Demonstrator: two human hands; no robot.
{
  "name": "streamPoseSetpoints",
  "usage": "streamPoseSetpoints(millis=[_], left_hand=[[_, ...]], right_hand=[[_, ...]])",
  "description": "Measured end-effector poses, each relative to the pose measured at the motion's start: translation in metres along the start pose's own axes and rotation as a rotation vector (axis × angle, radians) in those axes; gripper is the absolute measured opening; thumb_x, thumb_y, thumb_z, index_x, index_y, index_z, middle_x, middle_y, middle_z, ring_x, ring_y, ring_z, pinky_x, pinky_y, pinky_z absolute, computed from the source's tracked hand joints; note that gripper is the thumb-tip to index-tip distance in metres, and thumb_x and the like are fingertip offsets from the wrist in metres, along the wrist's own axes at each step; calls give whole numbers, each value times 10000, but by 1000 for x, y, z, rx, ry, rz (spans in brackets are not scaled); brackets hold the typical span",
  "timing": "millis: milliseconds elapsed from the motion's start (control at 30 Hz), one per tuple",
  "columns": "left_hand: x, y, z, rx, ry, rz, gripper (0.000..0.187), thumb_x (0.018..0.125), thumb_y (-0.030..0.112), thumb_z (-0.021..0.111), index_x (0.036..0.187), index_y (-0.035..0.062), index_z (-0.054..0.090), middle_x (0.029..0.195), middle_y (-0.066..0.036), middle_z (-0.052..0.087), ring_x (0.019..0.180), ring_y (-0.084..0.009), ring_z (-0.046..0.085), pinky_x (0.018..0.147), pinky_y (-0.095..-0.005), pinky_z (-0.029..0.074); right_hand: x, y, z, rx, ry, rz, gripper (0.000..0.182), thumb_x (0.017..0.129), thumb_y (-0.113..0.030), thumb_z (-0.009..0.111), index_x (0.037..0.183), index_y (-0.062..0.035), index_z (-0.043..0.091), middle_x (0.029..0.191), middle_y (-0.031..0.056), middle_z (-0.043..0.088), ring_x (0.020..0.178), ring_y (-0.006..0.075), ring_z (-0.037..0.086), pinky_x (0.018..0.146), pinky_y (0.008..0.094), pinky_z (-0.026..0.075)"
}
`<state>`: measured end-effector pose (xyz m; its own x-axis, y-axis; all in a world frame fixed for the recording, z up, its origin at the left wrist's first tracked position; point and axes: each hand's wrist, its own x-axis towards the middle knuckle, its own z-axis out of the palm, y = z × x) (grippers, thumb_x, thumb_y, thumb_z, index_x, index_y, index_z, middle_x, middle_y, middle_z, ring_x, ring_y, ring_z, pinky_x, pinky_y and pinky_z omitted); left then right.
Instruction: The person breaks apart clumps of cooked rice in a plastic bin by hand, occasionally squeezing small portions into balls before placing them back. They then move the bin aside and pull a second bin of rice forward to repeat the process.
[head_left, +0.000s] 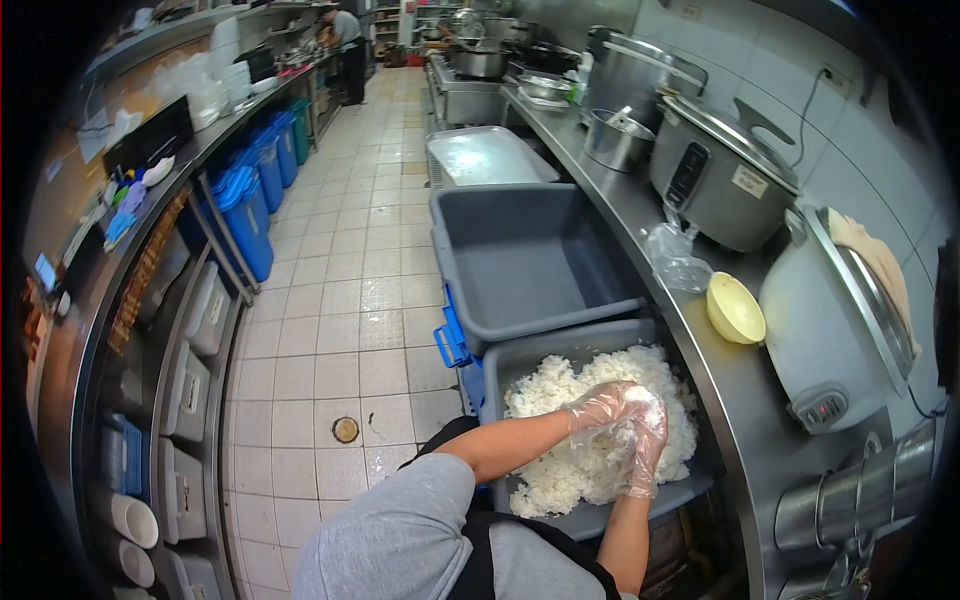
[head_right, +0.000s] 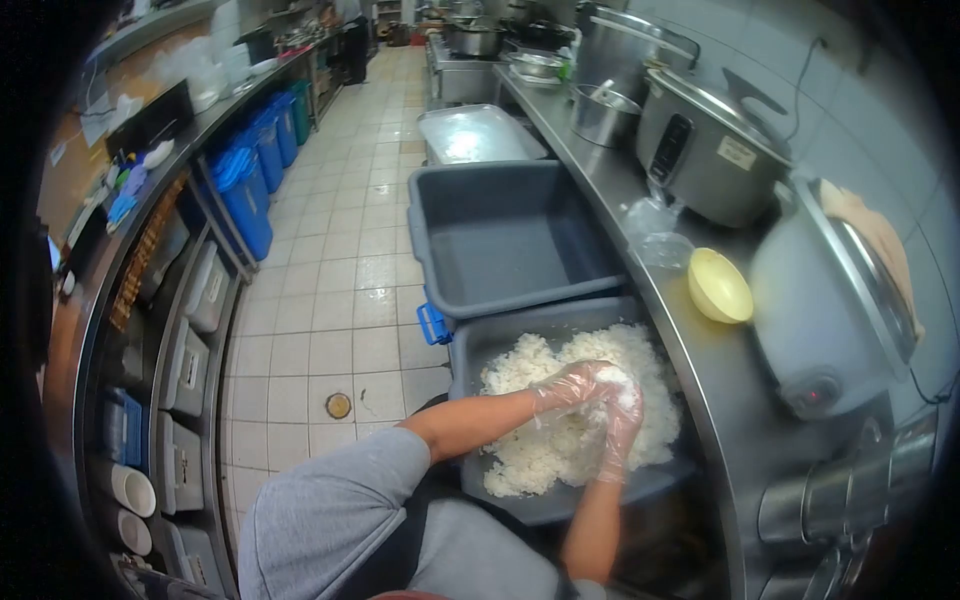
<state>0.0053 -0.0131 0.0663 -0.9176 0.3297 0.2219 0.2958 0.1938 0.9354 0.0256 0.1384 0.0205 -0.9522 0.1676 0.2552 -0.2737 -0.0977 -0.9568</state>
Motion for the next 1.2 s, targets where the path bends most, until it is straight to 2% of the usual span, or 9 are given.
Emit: streamPoseSetpoints(millis=[233, 267, 400, 500, 567, 767, 900, 1000, 1200], left_hand=[[1, -34, 12, -472, -62, 63, 485, 859, 378, 642, 1192, 38, 545, 1134, -113, 613, 1061, -216, 554, 937, -325, 416], [-7, 1, -5, -357, -116, -84, 743, 842, 433, 652, 1359, -11, 358, 1238, -175, 542, 1178, -248, 491, 998, -313, 374], [-1, -15, 0, -405, 7, -182, 1227, 705, 555, 732, 1428, -81, -28, 1416, -289, 292, 1350, -344, 281, 1103, -332, 260], [1, -21, 11, -301, 106, -246, 1269, 664, 604, 736, 1435, -64, -19, 1457, -298, 199, 1368, -379, 218, 1137, -354, 190], [7, -35, 4, -278, 120, -214, 1197, 706, 594, 704, 1448, -19, -8, 1491, -279, 99, 1402, -352, 104, 1152, -380, 143], [8, -32, -5, -168, -139, -250, 1087, 695, 716, 608, 1471, 115, 141, 1422, -300, 293, 1318, -407, 326, 1096, -395, 295], [-5, -1, -14, -85, -278, -215, 1088, 670, 626, 710, 1439, 45, 206, 1297, -242, 490, 1196, -346, 501, 1007, -345, 388], [-8, -4, -7, -142, -242, -138, 972, 697, 603, 702, 1377, 11, 338, 1217, -229, 554, 1131, -332, 548, 970, -341, 408], [-11, -3, 0, 214, -109, -207, 844, 756, 640, 613, 1282, -4, 474, 1199, -255, 557, 1122, -370, 539, 974, -382, 409]], right_hand=[[-9, -25, 11, 260, 153, 245, 474, 832, -13, 640, 1265, 12, 450, 1142, 92, 568, 996, 181, 567, 838, 298, 480], [-6, -23, 2, 348, 191, 327, 458, 844, -44, 627, 1264, 3, 448, 1164, 101, 552, 1015, 193, 558, 856, 315, 473], [-9, -37, 7, 522, 153, 374, 517, 856, -148, 612, 1315, -49, 393, 1239, 115, 498, 1098, 226, 517, 922, 382, 443], [-21, -37, 18, 349, -90, 263, 708, 840, -174, 626, 1418, -56, 235, 1371, 130, 398, 1190, 249, 461, 981, 382, 405], [-22, -24, 26, -414, -299, -18, 839, 839, -197, 637, 1461, -41, 97, 1432, 151, 329, 1254, 262, 398, 1016, 351, 363], [-28, -34, 33, -516, -412, 87, 979, 729, -151, 742, 1452, 1, 100, 1433, 161, 287, 1254, 238, 373, 981, 312, 394], [-19, -20, 24, -561, -408, 40, 941, 732, -144, 747, 1436, 4, 141, 1334, 138, 433, 1154, 203, 475, 914, 306, 445], [-20, -23, 21, -434, -233, 33, 434, 769, -87, 703, 1152, 12, 525, 916, 39, 646, 801, 143, 589, 711, 278, 474], [-24, -32, 24, -488, -73, 31, 192, 799, -77, 669, 960, -21, 578, 841, 17, 610, 758, 109, 548, 689, 259, 461]])
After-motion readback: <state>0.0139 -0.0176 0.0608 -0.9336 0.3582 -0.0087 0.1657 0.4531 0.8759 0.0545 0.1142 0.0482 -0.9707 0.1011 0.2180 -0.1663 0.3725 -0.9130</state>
